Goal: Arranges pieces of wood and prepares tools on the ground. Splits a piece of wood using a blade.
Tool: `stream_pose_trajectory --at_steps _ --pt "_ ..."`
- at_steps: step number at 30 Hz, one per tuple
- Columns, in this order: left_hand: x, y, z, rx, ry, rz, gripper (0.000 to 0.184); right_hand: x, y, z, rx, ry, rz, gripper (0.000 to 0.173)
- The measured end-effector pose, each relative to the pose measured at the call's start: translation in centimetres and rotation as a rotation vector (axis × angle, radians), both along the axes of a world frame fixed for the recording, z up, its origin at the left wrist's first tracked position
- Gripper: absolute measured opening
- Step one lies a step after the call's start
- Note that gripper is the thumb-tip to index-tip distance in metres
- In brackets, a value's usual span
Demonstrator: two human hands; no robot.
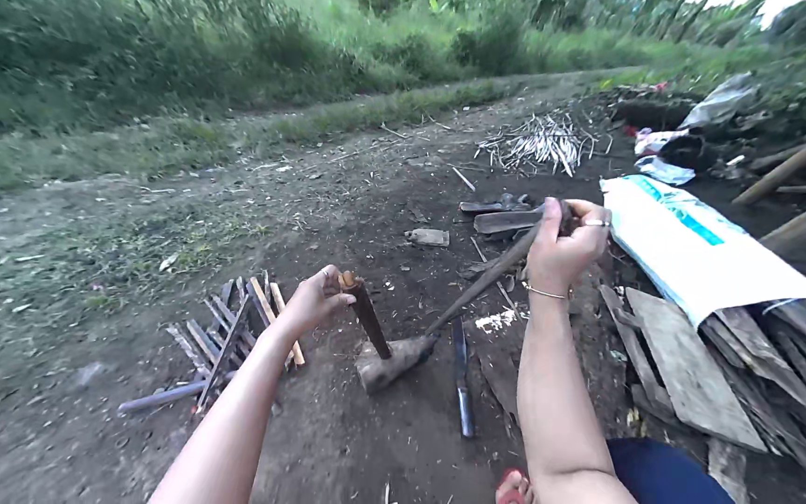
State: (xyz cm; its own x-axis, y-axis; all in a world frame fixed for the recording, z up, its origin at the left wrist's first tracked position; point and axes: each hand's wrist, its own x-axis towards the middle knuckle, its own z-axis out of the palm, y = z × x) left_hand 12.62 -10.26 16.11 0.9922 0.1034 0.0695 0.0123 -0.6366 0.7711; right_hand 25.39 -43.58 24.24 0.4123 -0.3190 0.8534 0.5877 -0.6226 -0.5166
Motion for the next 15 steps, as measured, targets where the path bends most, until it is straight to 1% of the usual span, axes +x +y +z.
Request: stream_pose_trajectory --at_steps 1,3,5,6,8,12,13,14,15 --pt "-0.4 -0.3 0.3 0.013 0.024 0.001 0.034 -0.2 0.7 0.6 -0.037 0.043 0.045 0.034" --pt "-1.2 -1.0 0.8 0.030 0.075 -0.001 0.038 0.2 2.6 1.4 -0.168 0.236 0.178 0.039" --pt "-1.9 -1.6 1.1 0.044 0.105 -0.003 0.041 1.9 5.6 2.1 -0.320 0.444 0.303 0.042" --pt "-2.3 -2.0 1.1 0.048 0.105 -0.003 0.042 2.7 7.2 2.2 -0.378 0.501 0.339 0.042" --pt "-2.7 -2.5 1.3 0.041 0.102 -0.002 0.043 3.9 10.3 3.1 -0.446 0.481 0.343 0.041" --pt "-3.0 -3.0 1.7 0.035 0.113 -0.004 0.045 5.5 14.7 6.6 -0.428 0.188 0.262 0.041" --pt "-3.0 -3.1 1.6 0.029 0.106 0.004 0.044 6.4 15.5 7.0 -0.431 0.174 0.257 0.041" --pt "-2.9 -3.2 1.5 0.020 0.097 0.016 0.043 7.2 16.2 7.0 -0.456 0.232 0.263 0.041" --pt "-2.9 -3.2 1.3 0.012 0.091 0.025 0.041 7.8 16.6 6.7 -0.494 0.358 0.289 0.044"
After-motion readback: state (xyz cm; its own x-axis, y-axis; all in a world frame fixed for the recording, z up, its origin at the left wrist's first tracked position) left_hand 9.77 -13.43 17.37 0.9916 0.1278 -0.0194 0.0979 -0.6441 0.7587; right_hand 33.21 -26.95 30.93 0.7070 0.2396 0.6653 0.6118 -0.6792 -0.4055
